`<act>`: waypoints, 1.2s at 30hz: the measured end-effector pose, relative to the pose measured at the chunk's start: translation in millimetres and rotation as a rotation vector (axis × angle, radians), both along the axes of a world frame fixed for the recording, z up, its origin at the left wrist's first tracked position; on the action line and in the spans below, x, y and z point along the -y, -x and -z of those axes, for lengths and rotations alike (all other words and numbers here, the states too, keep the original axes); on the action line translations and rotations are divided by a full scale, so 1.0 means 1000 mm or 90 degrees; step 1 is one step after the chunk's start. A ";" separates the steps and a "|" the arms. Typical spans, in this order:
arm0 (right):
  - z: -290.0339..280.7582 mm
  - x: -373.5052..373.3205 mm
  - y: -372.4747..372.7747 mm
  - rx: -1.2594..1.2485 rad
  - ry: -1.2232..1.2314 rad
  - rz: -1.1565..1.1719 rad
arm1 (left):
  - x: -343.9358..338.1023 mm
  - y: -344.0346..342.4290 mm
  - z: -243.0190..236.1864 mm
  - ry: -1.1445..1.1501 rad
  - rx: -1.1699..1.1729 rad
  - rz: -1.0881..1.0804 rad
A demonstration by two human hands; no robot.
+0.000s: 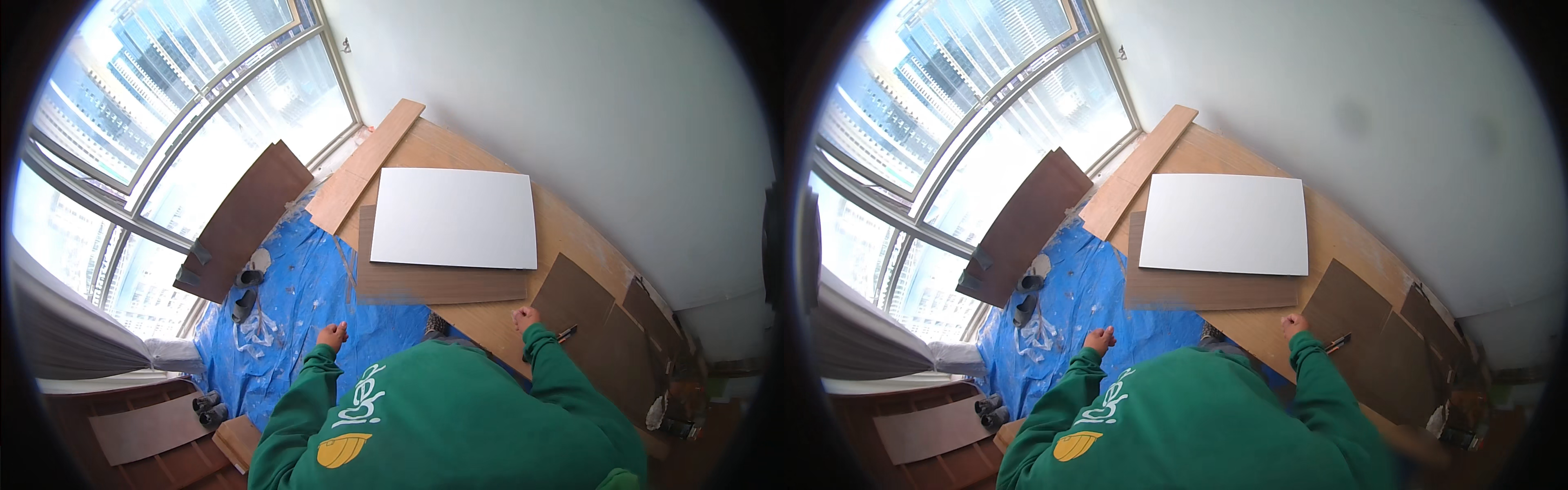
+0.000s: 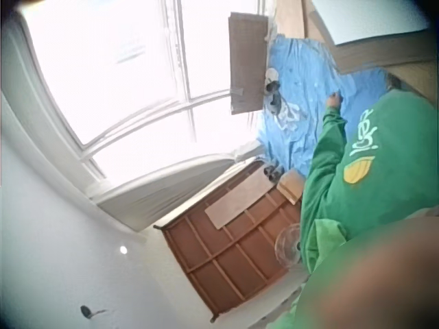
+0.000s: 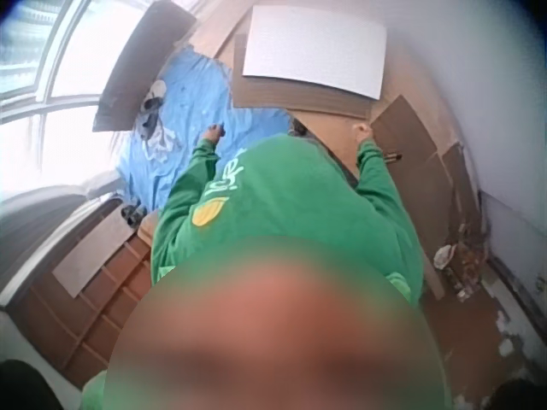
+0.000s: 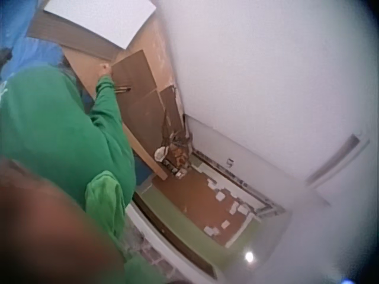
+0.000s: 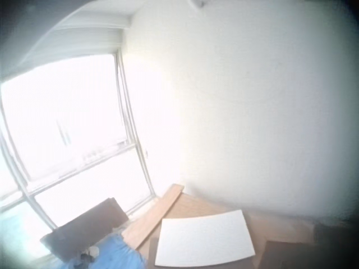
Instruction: The person cuts a wood panel using a utility knife and a straightedge, then snaps off the cut strip. They repeat the process on another panel, scoring and snapping to separate a strip. The person works at a wooden workbench in a room with a large window.
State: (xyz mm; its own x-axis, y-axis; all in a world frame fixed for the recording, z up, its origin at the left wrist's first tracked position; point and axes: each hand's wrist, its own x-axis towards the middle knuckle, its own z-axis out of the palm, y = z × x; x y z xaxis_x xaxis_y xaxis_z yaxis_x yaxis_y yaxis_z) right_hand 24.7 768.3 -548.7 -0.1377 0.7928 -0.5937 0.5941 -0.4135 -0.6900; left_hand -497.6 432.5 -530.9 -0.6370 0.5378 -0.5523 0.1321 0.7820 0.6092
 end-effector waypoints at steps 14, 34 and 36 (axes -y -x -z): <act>-0.017 -0.102 0.016 -0.045 -0.111 0.001 | -0.163 0.042 0.077 0.177 -0.065 0.013; -0.004 -0.051 0.007 0.127 -0.016 0.029 | -0.217 0.106 0.052 0.097 -0.109 0.107; -0.007 -0.072 0.016 0.111 -0.082 -0.020 | -0.217 0.108 0.056 0.086 -0.098 0.095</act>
